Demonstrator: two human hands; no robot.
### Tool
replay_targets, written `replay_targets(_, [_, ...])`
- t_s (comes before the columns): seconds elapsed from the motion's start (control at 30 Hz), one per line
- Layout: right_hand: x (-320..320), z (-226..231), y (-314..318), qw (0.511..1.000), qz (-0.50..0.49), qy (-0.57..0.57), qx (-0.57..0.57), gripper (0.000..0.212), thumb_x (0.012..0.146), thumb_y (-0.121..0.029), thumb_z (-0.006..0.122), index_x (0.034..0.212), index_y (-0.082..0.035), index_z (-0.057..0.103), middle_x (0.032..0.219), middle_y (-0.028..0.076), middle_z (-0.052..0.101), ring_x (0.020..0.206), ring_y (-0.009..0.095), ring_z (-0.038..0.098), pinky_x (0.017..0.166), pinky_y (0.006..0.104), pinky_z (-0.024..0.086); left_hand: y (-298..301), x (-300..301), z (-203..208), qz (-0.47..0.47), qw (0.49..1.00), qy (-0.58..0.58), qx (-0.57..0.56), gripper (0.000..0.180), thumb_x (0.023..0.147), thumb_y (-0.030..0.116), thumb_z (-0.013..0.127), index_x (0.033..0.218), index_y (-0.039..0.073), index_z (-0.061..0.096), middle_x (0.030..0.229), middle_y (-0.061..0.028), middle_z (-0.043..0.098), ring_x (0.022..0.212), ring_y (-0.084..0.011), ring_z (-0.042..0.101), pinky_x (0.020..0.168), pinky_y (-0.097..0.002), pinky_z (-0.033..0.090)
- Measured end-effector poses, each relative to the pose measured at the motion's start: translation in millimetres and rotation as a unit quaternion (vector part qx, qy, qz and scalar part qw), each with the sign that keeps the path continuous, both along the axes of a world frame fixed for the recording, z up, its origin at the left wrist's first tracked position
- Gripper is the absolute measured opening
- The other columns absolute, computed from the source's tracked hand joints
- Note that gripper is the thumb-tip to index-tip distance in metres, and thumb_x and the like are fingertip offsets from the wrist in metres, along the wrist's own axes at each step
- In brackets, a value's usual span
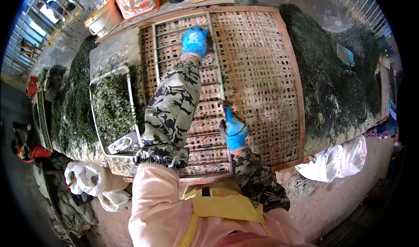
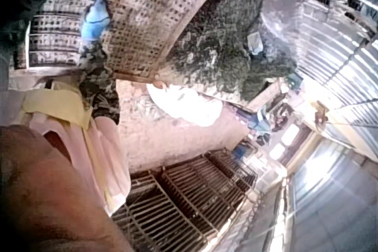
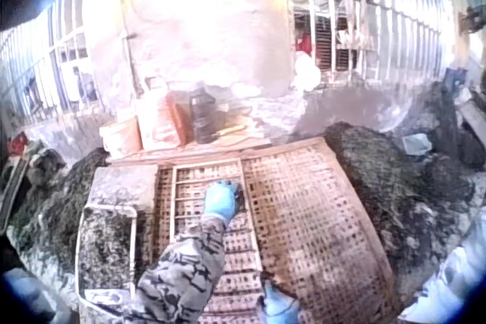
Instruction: The person sifts and sorts green leafy plant material by hand on a bamboo rack and sifting frame, scoops material with a red plastic ladle, and transfers it into large white bags.
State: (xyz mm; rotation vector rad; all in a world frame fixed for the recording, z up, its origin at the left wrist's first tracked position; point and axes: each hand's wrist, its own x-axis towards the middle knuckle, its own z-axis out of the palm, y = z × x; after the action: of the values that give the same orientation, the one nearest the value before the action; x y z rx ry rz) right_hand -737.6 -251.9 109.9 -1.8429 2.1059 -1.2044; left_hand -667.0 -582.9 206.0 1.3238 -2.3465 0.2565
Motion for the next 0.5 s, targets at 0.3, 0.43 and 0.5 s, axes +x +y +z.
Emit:
replay_targets(0.3, [-20.6,-5.0,4.2,0.995,0.065,-0.038,0.069,0.069,0.080,-0.019,0.067,0.143,-0.005,0.042,0.087,0.015,0.066,0.065,0.032,0.062,0.054,0.0418,0.048,-28.0,23.7,0.8,-0.083,0.852,0.477,0.201,0.007,0.082,0.008,0.073,0.089,0.005,0.074,0.078,-0.0039,0.071,0.065,-0.0133,0.061,0.063,-0.0280,0.051])
replay_targets(0.43, [-26.5,-7.3,1.3,0.997,0.055,-0.035,0.040,0.066,0.081,-0.020,0.066,0.142,-0.004,0.044,0.083,0.014,0.065,0.064,0.029,0.062,0.054,0.0409,0.047,36.9,52.8,42.0,-0.057,0.769,0.587,0.245,0.010,0.082,0.011,0.077,0.087,0.005,0.070,0.072,0.0028,0.061,0.059,-0.0078,0.049,0.054,-0.0246,0.041])
replay_targets(0.5, [-27.2,-7.2,3.3,0.995,0.056,-0.039,0.076,0.061,0.087,-0.020,0.060,0.143,-0.004,0.043,0.083,0.013,0.065,0.064,0.028,0.062,0.054,0.0400,0.047,90.0,66.4,54.5,-0.090,0.742,0.585,0.315,0.021,0.087,0.023,0.075,0.091,0.004,0.069,0.074,0.0004,0.062,0.061,-0.0095,0.053,0.054,-0.0266,0.043])
